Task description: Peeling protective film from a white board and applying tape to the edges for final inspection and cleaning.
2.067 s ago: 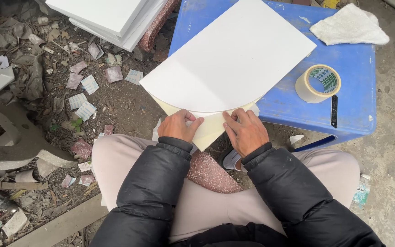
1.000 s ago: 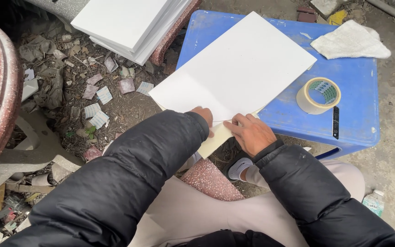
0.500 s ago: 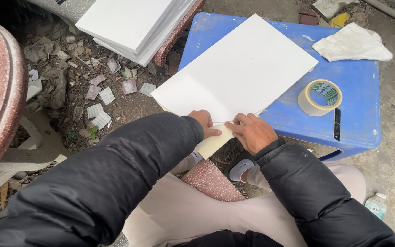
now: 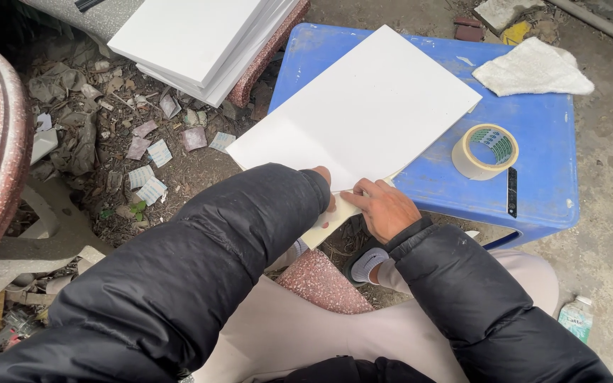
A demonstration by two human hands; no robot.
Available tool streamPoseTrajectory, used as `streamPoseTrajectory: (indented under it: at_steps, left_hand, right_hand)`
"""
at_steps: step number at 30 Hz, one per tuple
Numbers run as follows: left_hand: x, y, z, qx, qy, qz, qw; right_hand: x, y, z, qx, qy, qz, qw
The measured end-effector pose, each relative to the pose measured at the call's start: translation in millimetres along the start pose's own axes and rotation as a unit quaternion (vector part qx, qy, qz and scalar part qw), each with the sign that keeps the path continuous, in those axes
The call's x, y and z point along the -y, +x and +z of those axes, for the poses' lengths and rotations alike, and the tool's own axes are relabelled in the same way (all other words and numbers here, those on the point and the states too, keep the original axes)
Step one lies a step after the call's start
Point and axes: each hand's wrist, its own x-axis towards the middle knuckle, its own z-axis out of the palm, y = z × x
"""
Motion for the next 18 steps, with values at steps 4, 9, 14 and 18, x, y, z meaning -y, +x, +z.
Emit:
streamPoseTrajectory:
  at_steps: [4,9,14,18]
  left_hand:
    - [8,22,15,-0.022,0.004,0.031,0.999]
    - [-7,-20,7,-0.045,0.028,0.066,0.996]
    - [-1,-19,39,-0.096,0.058,0.105,0.988]
    - [0,-33,41,-0.146,0.021,0.112,0.983]
  right_hand:
    - [7,-1,-5,-0.005,-0.004,-0.004,1.0]
    - [6,1,6,-0.003,-0.042,-0.006,0.999]
    - [14,1,9,0.001,-0.052,0.002,0.999]
    - [17,3,13,0.008,-0.076,0.018,0.997]
